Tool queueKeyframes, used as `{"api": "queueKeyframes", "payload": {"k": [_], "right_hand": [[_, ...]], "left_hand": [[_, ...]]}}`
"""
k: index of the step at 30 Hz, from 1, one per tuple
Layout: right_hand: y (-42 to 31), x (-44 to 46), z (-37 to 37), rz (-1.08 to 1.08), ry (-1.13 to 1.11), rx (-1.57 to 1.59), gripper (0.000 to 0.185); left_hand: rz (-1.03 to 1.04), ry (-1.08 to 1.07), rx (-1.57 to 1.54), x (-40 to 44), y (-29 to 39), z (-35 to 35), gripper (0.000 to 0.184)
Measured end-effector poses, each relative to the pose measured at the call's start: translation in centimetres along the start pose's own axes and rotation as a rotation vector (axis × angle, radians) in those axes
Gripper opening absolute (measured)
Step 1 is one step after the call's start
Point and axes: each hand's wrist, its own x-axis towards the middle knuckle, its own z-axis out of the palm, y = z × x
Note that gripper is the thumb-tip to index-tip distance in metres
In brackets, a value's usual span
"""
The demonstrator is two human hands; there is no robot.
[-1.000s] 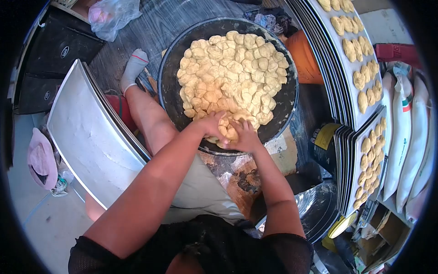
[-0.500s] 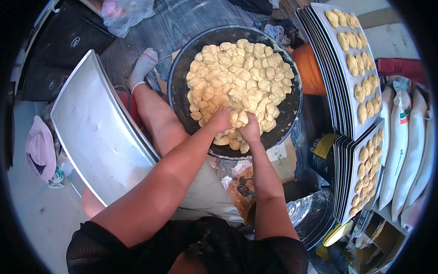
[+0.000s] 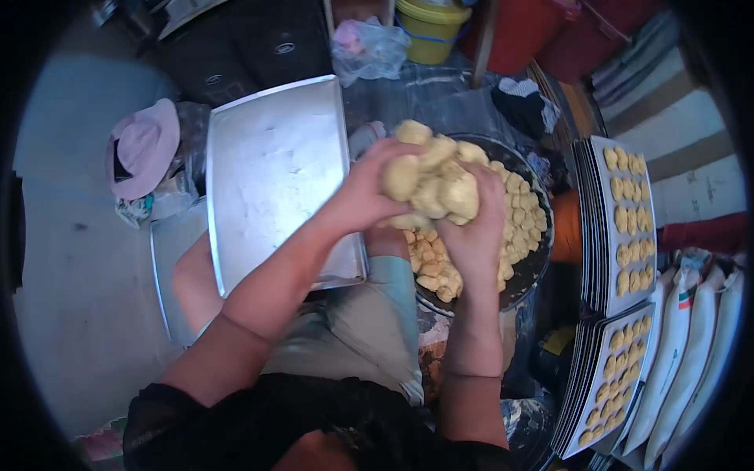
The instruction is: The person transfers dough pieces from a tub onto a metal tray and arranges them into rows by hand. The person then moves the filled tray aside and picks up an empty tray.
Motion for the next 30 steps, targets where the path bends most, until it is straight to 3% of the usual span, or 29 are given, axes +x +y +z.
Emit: {"api": "queueKeyframes", "payload": {"k": [2, 5, 7, 10, 13, 16, 17, 20, 21, 24, 25, 28, 29, 30], "right_hand": [[-3.9, 0.8, 3.7, -0.111, -0.059, 0.158, 0.064], [-6.6, 1.4, 10.5, -0.278, -0.218, 0.31, 0.067], [-6.6, 0.6, 15.5, -0.229, -0.382, 0.233, 0.073], [-3.9, -1.6, 23.6, -0.216, -0.734, -0.216, 0.08], [-5.3, -0.4, 24.6, -0.205, -0.856, -0.318, 0.082], [-4.4, 2.6, 23.8, -0.295, -1.08, -0.103, 0.075], [-3.2, 3.8, 24.2, -0.273, -1.117, 0.005, 0.072], [-7.3, 7.9, 25.4, -0.086, -1.086, -0.388, 0.068], [-8.3, 8.7, 26.3, -0.087, -1.104, -0.494, 0.063], [-7.2, 8.1, 29.9, -0.372, -1.077, -0.537, 0.052], [-6.4, 7.4, 31.3, -0.365, -1.128, -0.432, 0.052], [-5.2, 8.1, 33.5, -0.278, -1.207, -0.389, 0.06], [-4.3, 8.6, 33.8, -0.349, -1.051, -0.372, 0.062], [-3.3, 9.5, 34.6, -0.164, -1.004, -0.155, 0.059]], "left_hand": [[-0.019, 0.116, -0.046, -3.0, 2.1, -5.5, 0.074], [-0.106, 0.307, -0.064, -8.7, -0.2, -11.9, 0.077], [-0.161, 0.384, 0.06, -12.2, -3.1, -14.8, 0.08], [-0.564, 0.175, 0.659, -15.7, -7.2, -17.0, 0.085], [-0.512, 0.186, 0.462, -17.1, -8.9, -19.7, 0.075], [-0.388, 0.001, 0.314, -17.1, -10.4, -23.7, 0.067], [-0.582, 0.039, -0.151, -16.9, -10.9, -24.7, 0.053], [-0.813, 0.067, -0.119, -15.1, -10.1, -27.2, 0.041], [-0.797, 0.157, -0.018, -14.2, -10.2, -27.3, 0.041], [-0.289, 0.461, 0.52, -13.0, -16.2, -28.5, 0.043], [-0.345, 0.481, 0.377, -12.0, -17.0, -29.1, 0.043], [-0.362, 0.643, 0.481, -9.1, -17.4, -29.3, 0.039], [-0.527, 0.587, 0.489, -8.1, -16.7, -29.6, 0.038], [-0.476, 0.537, 0.581, -7.5, -16.4, -29.7, 0.039]]}}
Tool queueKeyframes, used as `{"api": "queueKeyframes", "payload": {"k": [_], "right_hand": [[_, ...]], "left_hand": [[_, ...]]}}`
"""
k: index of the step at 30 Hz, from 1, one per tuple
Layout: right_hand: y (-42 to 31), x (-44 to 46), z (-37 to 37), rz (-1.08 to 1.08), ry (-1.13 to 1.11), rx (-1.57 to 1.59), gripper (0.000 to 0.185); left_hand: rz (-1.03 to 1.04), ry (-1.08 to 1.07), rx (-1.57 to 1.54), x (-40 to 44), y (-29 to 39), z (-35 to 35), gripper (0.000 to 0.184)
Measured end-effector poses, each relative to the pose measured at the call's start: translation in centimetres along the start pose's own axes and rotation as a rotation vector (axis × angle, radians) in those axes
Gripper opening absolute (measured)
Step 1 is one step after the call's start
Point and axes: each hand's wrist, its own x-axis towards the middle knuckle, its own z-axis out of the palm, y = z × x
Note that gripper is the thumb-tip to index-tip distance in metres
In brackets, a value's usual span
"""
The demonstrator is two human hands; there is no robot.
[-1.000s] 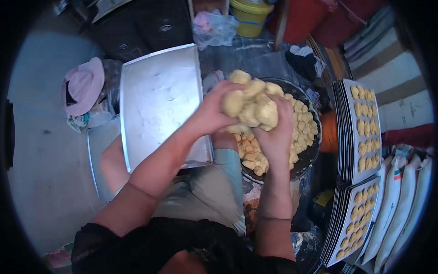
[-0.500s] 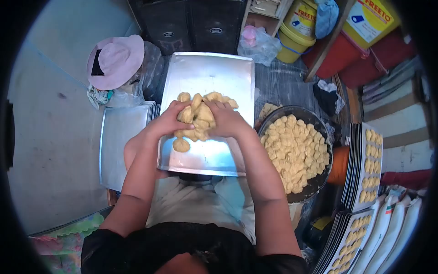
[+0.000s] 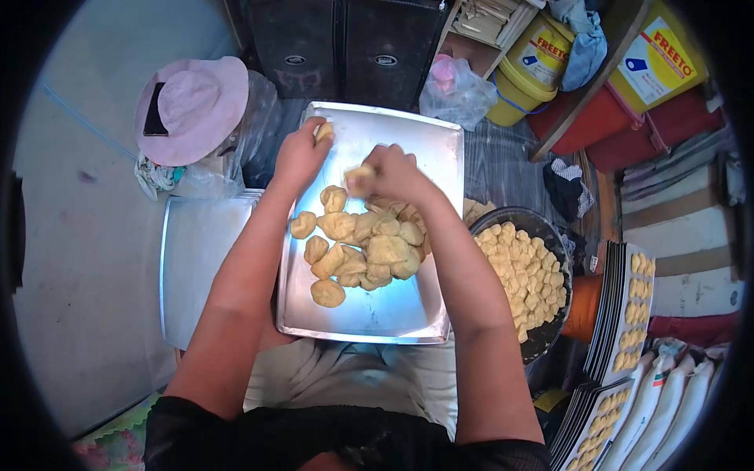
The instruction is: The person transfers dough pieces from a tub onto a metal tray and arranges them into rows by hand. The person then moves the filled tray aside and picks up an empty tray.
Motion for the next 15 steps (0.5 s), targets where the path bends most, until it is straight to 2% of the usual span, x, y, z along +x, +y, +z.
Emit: {"api": "queueKeyframes", "payload": {"k": [2, 4, 5, 8, 11, 12, 14, 15], "right_hand": [[2.3, 2.7, -0.8, 0.138, 0.131, 0.526, 0.054], [2.1, 4.8, -1.0, 0.2, 0.404, 0.563, 0.053], [1.7, 5.7, -1.0, 0.243, 0.409, 0.535, 0.053], [3.8, 7.4, 0.7, 0.169, 0.476, -0.244, 0.053], [2.1, 4.5, -3.4, 0.279, 0.214, -0.121, 0.051], [2.4, 3.1, -4.4, 0.315, 0.119, -0.083, 0.049], [4.6, -0.3, -3.6, 0.117, -0.027, -0.187, 0.048], [5.4, -1.5, -2.7, -0.012, -0.024, -0.09, 0.049]], "left_hand": [[0.154, -0.031, 0.147, 0.5, 0.5, 0.6, 0.04], [0.062, -0.123, 0.061, 1.0, 0.2, 0.6, 0.039], [0.021, -0.166, 0.025, 1.3, -0.1, 0.5, 0.039], [0.237, -0.019, 0.111, -0.1, -1.7, 1.3, 0.037], [0.093, -0.007, 0.055, 0.8, -0.7, 2.0, 0.04], [0.115, 0.036, 0.048, 1.2, -0.6, 2.2, 0.038], [0.155, 0.12, 0.03, 1.9, -0.5, 3.0, 0.035], [0.157, 0.113, 0.01, 1.9, -0.4, 3.3, 0.034]]}}
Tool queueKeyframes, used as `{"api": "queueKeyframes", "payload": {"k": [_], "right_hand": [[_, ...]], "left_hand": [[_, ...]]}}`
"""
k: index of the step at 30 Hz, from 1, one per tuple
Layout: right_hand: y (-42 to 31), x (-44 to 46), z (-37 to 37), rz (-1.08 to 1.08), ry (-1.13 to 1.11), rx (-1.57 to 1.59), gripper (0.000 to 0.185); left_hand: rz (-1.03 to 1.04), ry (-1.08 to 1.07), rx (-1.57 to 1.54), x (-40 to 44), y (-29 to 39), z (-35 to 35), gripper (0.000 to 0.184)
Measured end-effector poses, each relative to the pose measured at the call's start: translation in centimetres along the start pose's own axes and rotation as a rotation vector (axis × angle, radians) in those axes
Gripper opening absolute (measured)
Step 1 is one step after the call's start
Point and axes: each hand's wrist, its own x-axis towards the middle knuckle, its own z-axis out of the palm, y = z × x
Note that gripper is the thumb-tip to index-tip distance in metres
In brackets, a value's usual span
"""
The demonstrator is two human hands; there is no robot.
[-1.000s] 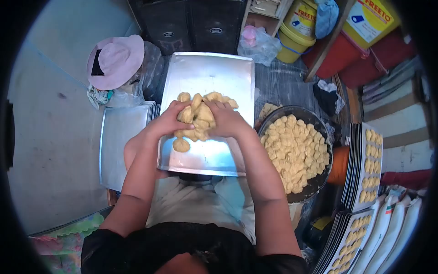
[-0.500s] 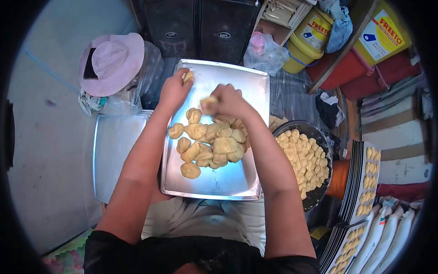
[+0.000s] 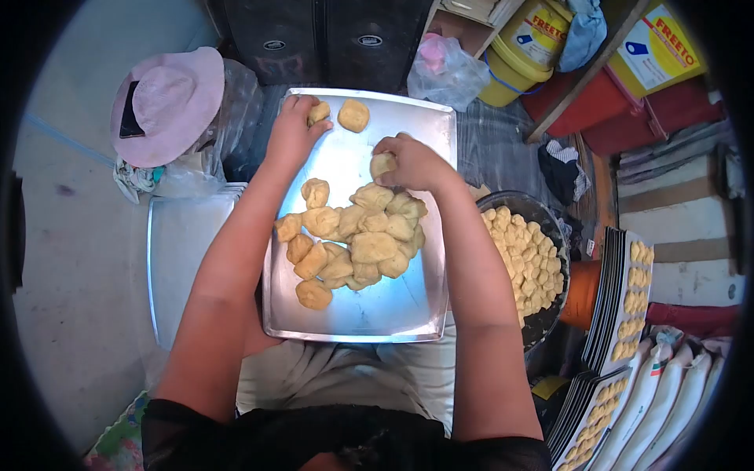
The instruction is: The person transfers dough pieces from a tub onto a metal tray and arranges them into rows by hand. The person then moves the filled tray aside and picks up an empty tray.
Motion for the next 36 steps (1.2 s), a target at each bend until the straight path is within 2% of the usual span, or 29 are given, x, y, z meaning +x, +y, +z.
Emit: {"api": "queueKeyframes", "payload": {"k": [3, 4, 5, 7, 10, 12, 13, 15, 16, 19, 20, 23, 26, 29, 32, 35, 36], "right_hand": [[2.4, 0.7, 0.3, 0.091, 0.196, 0.342, 0.049], [1.4, 1.5, -0.5, 0.255, 0.351, 0.327, 0.044], [0.3, 2.1, -1.1, 0.27, 0.52, 0.39, 0.039], [0.7, 4.4, 0.0, 0.212, 0.685, 0.324, 0.038], [-0.2, 4.6, 0.7, 0.209, 0.581, -0.052, 0.04], [-1.6, 2.9, -0.1, 0.286, 0.407, 0.042, 0.041], [-2.5, 1.4, -0.1, 0.325, 0.314, 0.087, 0.042], [-2.5, -2.7, 2.0, -0.119, 0.093, 0.035, 0.038], [-3.2, -3.2, 1.9, -0.025, -0.039, 0.147, 0.035], [-1.0, -3.5, 0.6, 0.143, 0.143, 0.461, 0.025], [-0.6, -3.4, -0.6, 0.224, 0.257, 0.503, 0.021], [5.0, -1.0, -0.2, 0.253, 0.705, 0.487, 0.028], [5.2, 0.0, 1.6, 0.236, 0.803, -0.143, 0.036], [5.0, 0.1, 1.1, 0.327, 0.687, -0.047, 0.044], [1.3, -1.0, -0.5, 0.424, 0.569, -0.321, 0.044], [2.5, 0.2, 0.4, 0.145, 0.885, -0.159, 0.038], [2.5, 0.8, 0.5, 0.161, 0.859, -0.28, 0.034]], "left_hand": [[0.013, -0.013, 0.01, 0.8, 0.1, 0.2, 0.03], [0.013, -0.023, 0.059, 0.9, -0.2, -0.1, 0.029], [0.011, -0.038, 0.111, 0.8, -0.5, -0.2, 0.029], [0.014, -0.039, 0.221, 0.8, -0.2, -0.1, 0.026], [0.138, -0.005, 0.364, 1.3, 0.4, 0.0, 0.028], [0.259, 0.014, 0.359, 1.3, 0.5, 0.7, 0.031], [0.323, -0.06, 0.334, 1.2, 0.9, 0.7, 0.033], [0.448, -0.212, 0.278, 0.9, 1.9, 1.0, 0.037], [0.508, -0.209, 0.32, 0.7, 1.5, 2.1, 0.041], [0.437, -0.303, 0.455, 1.3, 2.8, 2.3, 0.042], [0.449, -0.271, 0.423, 1.4, 3.6, 2.5, 0.041], [0.488, -0.242, 0.393, 1.5, 5.1, 3.6, 0.037], [0.56, -0.298, 0.487, 2.1, 5.0, 6.2, 0.034], [0.603, -0.27, 0.466, 2.5, 4.6, 7.2, 0.033], [0.629, -0.093, 0.346, 1.4, 4.2, 6.9, 0.034], [0.461, -0.135, 0.264, -0.8, 6.3, 1.4, 0.038], [0.344, -0.229, 0.206, -1.6, 6.6, -0.6, 0.038]]}}
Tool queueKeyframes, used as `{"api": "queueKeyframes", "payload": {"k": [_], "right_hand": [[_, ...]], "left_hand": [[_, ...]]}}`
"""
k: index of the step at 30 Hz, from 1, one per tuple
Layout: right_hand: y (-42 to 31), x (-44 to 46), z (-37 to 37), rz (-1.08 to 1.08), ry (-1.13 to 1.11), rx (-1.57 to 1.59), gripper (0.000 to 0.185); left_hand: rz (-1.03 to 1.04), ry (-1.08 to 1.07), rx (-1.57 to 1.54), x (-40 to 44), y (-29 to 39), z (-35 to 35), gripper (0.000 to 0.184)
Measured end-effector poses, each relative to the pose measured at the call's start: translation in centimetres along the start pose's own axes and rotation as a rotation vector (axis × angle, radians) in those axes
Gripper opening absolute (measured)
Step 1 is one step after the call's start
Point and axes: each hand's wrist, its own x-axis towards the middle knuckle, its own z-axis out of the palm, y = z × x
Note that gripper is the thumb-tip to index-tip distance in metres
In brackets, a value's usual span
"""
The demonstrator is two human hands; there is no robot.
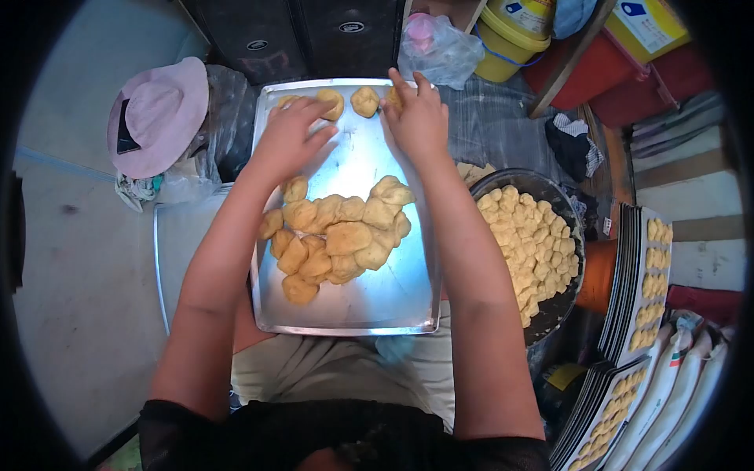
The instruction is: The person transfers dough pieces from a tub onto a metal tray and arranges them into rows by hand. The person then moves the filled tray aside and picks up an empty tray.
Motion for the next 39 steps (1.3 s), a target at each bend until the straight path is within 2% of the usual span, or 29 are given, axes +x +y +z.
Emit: {"api": "queueKeyframes", "payload": {"k": [2, 4, 5, 7, 9, 10, 11, 12, 14, 15, 17, 18, 19, 21, 23, 24, 27, 28, 29, 31, 32, 35, 36, 37, 39], "right_hand": [[2.2, 0.3, 2.0, -0.023, -0.153, 0.048, 0.033], [2.2, 0.7, 2.2, -0.014, -0.242, 0.019, 0.033], [1.5, 0.5, 1.7, -0.061, -0.141, -0.068, 0.032], [-0.8, -0.8, 0.2, -0.154, 0.062, -0.244, 0.031], [-3.2, -1.9, -1.2, -0.064, -0.119, 0.059, 0.03], [-4.9, -2.9, -2.1, 0.108, -0.423, 0.403, 0.035], [-6.7, -3.1, -2.9, 0.156, -0.886, 0.493, 0.045], [-8.0, -4.8, -3.0, -0.022, -0.975, 0.5, 0.046], [-10.8, -7.7, -3.0, -0.411, -0.735, 0.333, 0.042], [-11.5, -7.3, -3.1, -0.361, -0.832, 0.33, 0.04], [-12.3, -5.7, -3.3, -0.257, -1.019, 0.319, 0.039], [-12.1, -5.1, -3.1, -0.175, -0.884, 0.434, 0.03], [-11.5, -4.1, -3.2, -0.031, -0.824, 0.568, 0.031], [-10.9, -2.6, -3.3, 0.227, -0.584, 0.469, 0.039], [-9.8, -2.7, -1.2, 0.165, -0.634, 0.237, 0.045], [-9.8, -2.8, -1.0, 0.137, -0.653, 0.123, 0.049], [-9.2, -3.1, -2.4, 0.207, -0.585, 0.228, 0.045], [-9.7, -2.7, -5.1, 0.255, -0.653, 0.283, 0.043], [-8.3, -3.5, -5.6, 0.116, -0.792, 0.356, 0.045], [-5.5, -5.3, -6.3, -0.166, -1.071, 0.495, 0.048], [-5.1, -5.8, -6.4, -0.108, -1.075, 0.505, 0.054], [-3.0, -5.2, -5.1, 0.386, -0.874, 0.917, 0.045], [-3.9, -4.5, -5.3, 0.447, -0.641, 0.932, 0.037], [-3.7, -3.8, -4.2, 0.414, -0.461, 0.88, 0.032], [-3.9, -3.0, -2.9, 0.527, -0.455, 0.857, 0.035]], "left_hand": [[-0.201, -0.183, -0.174, -2.7, -0.1, -3.2, 0.039], [-0.223, -0.311, -0.144, -6.2, -0.9, -4.1, 0.036], [-0.236, -0.371, -0.131, -7.7, -1.2, -3.9, 0.034], [-0.319, -0.262, -0.282, -9.5, -0.9, -3.0, 0.03], [-0.39, -0.136, -0.384, -10.3, -1.8, -1.9, 0.028], [-0.423, -0.073, -0.408, -10.4, -2.9, -1.3, 0.028], [-0.456, -0.013, -0.432, -10.4, -4.0, -0.6, 0.029], [-0.488, 0.113, -0.446, -10.2, -5.0, 0.3, 0.029], [-0.43, 0.182, -0.336, -9.1, -5.4, 0.4, 0.028], [-0.397, 0.221, -0.281, -8.7, -5.4, 0.2, 0.028], [-0.343, 0.123, -0.175, -8.4, -5.1, -0.6, 0.027], [-0.347, 0.101, -0.145, -8.2, -4.7, -1.1, 0.026], [-0.356, 0.078, -0.118, -8.2, -4.5, -1.4, 0.025], [-0.259, 0.157, -0.217, -8.5, -5.7, -0.4, 0.024], [-0.129, 0.161, -0.301, -8.6, -6.1, -0.2, 0.022], [-0.19, 0.149, -0.28, -8.6, -5.7, -0.3, 0.023], [-0.379, 0.169, -0.249, -7.5, -4.2, -0.5, 0.025], [-0.457, 0.2, -0.267, -7.1, -3.6, -0.5, 0.026], [-0.535, 0.233, -0.286, -6.8, -3.3, -0.3, 0.027], [-0.406, 0.255, -0.279, -6.8, -3.7, 0.2, 0.029], [-0.338, 0.263, -0.276, -6.8, -3.8, 0.5, 0.03], [-0.398, 0.009, -0.347, -7.2, -3.4, -0.4, 0.03], [-0.392, -0.058, -0.294, -7.2, -2.9, -1.0, 0.03], [-0.362, -0.036, -0.228, -7.1, -2.5, -1.1, 0.03], [-0.302, 0.013, -0.097, -7.2, -1.8, -1.0, 0.03]]}}
